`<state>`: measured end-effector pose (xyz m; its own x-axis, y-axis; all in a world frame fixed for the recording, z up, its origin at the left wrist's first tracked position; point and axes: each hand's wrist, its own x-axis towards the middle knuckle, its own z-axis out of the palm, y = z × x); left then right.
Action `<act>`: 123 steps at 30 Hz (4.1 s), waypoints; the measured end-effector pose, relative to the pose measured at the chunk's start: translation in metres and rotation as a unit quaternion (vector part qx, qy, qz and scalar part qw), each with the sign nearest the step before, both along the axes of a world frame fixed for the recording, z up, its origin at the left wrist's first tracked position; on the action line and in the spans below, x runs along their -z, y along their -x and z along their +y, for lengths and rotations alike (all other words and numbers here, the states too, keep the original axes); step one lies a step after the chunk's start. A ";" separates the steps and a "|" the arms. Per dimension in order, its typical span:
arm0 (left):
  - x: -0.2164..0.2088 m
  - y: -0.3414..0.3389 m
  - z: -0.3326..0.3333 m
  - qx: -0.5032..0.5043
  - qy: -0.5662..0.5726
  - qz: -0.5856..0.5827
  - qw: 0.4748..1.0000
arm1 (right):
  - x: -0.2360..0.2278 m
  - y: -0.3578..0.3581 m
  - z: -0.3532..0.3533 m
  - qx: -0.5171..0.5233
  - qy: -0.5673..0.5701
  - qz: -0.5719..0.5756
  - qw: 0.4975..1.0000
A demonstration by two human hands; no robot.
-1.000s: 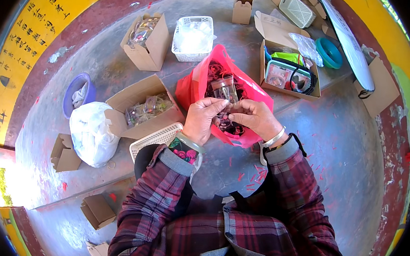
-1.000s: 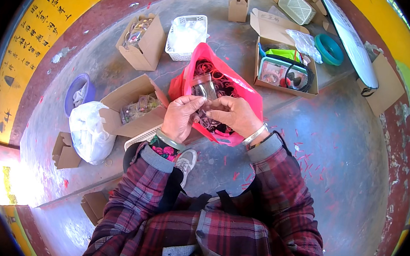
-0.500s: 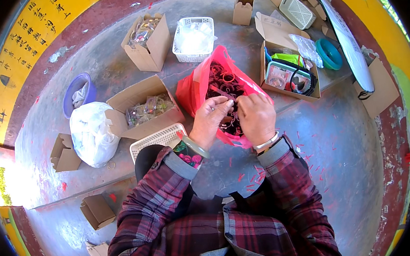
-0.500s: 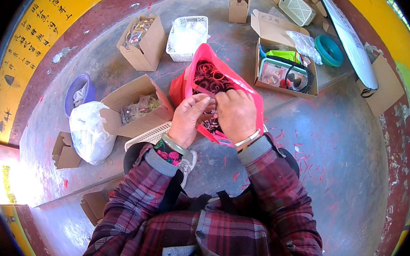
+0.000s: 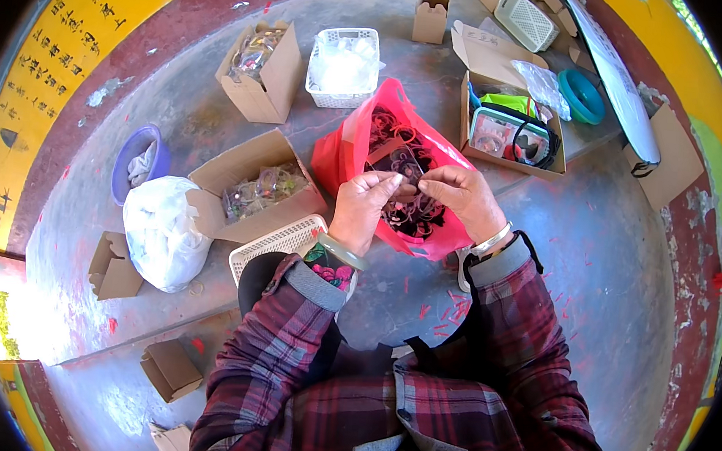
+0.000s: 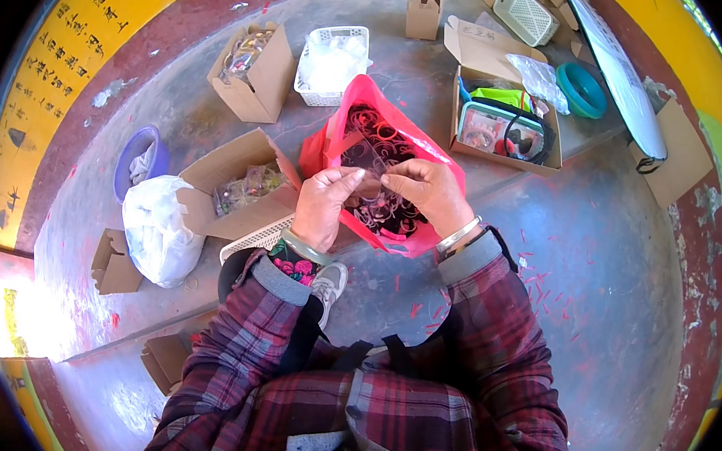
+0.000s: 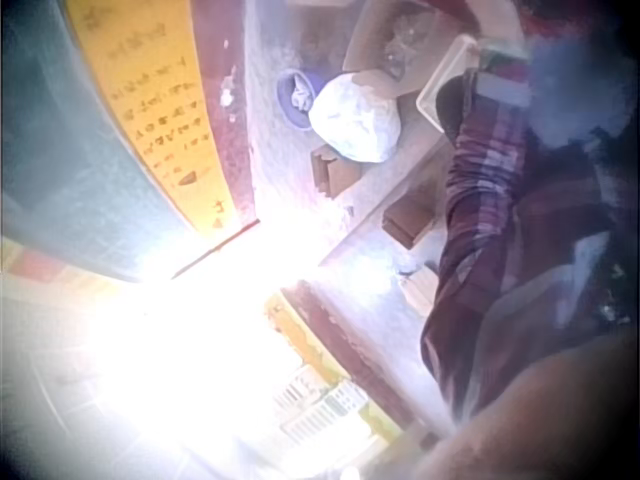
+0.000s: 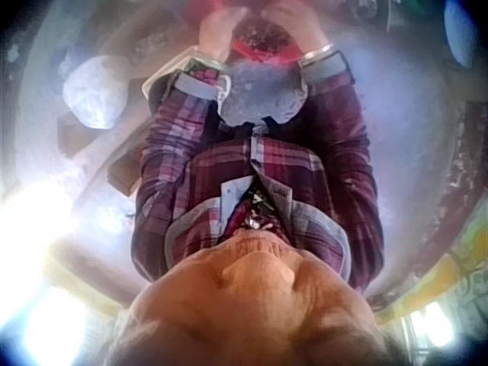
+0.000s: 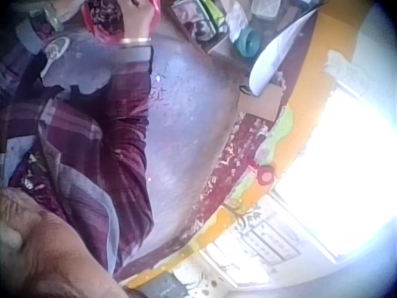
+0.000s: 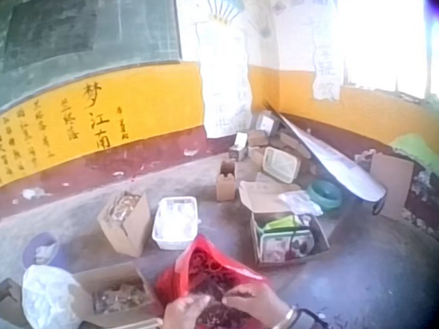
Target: The person sits on the floor and sorts small hair accessories, primarily hair ties, from a pink plastic bag. They pick up individual items, separate them, and place them into a white basket or a cardboard box nearby.
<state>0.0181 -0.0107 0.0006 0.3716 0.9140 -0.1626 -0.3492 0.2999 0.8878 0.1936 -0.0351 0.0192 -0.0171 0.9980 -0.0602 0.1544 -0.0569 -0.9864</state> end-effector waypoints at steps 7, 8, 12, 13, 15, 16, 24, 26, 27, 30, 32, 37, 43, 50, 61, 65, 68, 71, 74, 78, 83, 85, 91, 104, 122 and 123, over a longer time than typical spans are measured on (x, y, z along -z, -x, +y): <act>0.012 0.002 0.002 0.031 -0.029 0.040 0.998 | 0.001 -0.005 -0.003 -0.054 0.072 0.098 0.991; 0.012 0.002 0.003 0.032 -0.031 0.049 0.998 | 0.000 -0.005 -0.003 -0.059 0.083 0.112 0.988; 0.011 0.002 0.004 0.049 -0.027 0.056 0.997 | 0.000 -0.005 -0.004 -0.065 0.120 0.151 0.979; 0.011 0.002 0.004 0.052 -0.029 0.054 0.997 | 0.001 -0.005 -0.004 -0.064 0.121 0.154 0.979; 0.011 0.002 0.004 0.058 -0.020 0.035 0.997 | 0.001 -0.005 -0.004 -0.062 0.107 0.151 0.981; 0.009 0.003 0.003 0.063 -0.009 0.017 0.998 | 0.000 -0.005 -0.004 -0.060 0.091 0.145 0.983; 0.005 0.000 0.003 0.084 0.082 -0.016 0.993 | 0.007 0.000 -0.004 -0.006 0.058 0.156 0.986; 0.010 0.000 0.004 0.091 0.079 -0.018 0.992 | 0.006 0.002 -0.005 -0.003 0.059 0.157 0.986; 0.011 0.000 0.004 0.089 0.082 -0.018 0.993 | 0.007 0.003 -0.005 -0.002 0.056 0.160 0.986; 0.013 -0.001 0.003 0.081 0.087 -0.020 0.993 | 0.008 0.005 -0.006 0.000 0.050 0.174 0.984; 0.012 -0.001 0.003 0.077 0.086 -0.026 0.993 | 0.007 0.007 -0.007 0.002 0.051 0.190 0.980; 0.004 -0.001 0.003 0.059 0.088 -0.084 0.991 | 0.011 0.006 -0.006 -0.004 0.065 0.215 0.974; 0.005 -0.002 0.002 0.035 0.027 -0.052 0.998 | 0.012 0.003 -0.006 -0.040 0.054 0.127 0.990; 0.005 0.001 0.002 -0.030 -0.027 0.058 0.997 | -0.013 0.000 -0.011 0.100 -0.155 -0.125 0.975; 0.001 -0.009 -0.007 -0.022 -0.150 0.226 0.962 | -0.009 0.030 -0.016 0.076 -0.369 -0.303 0.875; 0.006 -0.009 -0.009 -0.009 -0.210 0.259 0.943 | -0.007 0.025 -0.017 0.060 -0.322 -0.295 0.898; 0.016 -0.009 -0.008 -0.007 -0.280 0.297 0.913 | -0.008 0.022 -0.018 0.032 -0.297 -0.301 0.906; 0.014 -0.009 -0.007 0.013 -0.345 0.342 0.874 | -0.010 0.018 -0.019 0.016 -0.245 -0.304 0.921; -0.003 -0.004 -0.008 0.134 -0.270 0.502 0.811 | -0.006 0.015 -0.019 0.002 -0.206 -0.221 0.953; 0.005 -0.002 -0.005 0.134 -0.284 0.519 0.795 | -0.011 0.012 -0.021 -0.026 -0.205 -0.232 0.950; 0.002 -0.003 -0.009 0.136 -0.304 0.536 0.775 | -0.012 0.006 -0.021 -0.062 -0.205 -0.283 0.935; 0.002 -0.003 -0.010 0.136 -0.327 0.540 0.763 | -0.009 0.004 -0.020 -0.078 -0.215 -0.287 0.930; -0.003 -0.002 -0.009 0.141 -0.392 0.540 0.731 | -0.009 0.003 -0.020 -0.101 -0.238 -0.275 0.926; 0.003 -0.005 -0.009 0.195 -0.295 0.338 0.872 | -0.013 0.001 -0.025 -0.105 -0.250 -0.278 0.922; 0.015 -0.007 -0.009 0.206 -0.171 0.154 0.951 | -0.019 0.004 -0.028 -0.108 -0.228 -0.254 0.934; 0.014 -0.006 -0.009 0.182 -0.200 0.176 0.946 | -0.020 0.005 -0.027 -0.100 -0.236 -0.253 0.933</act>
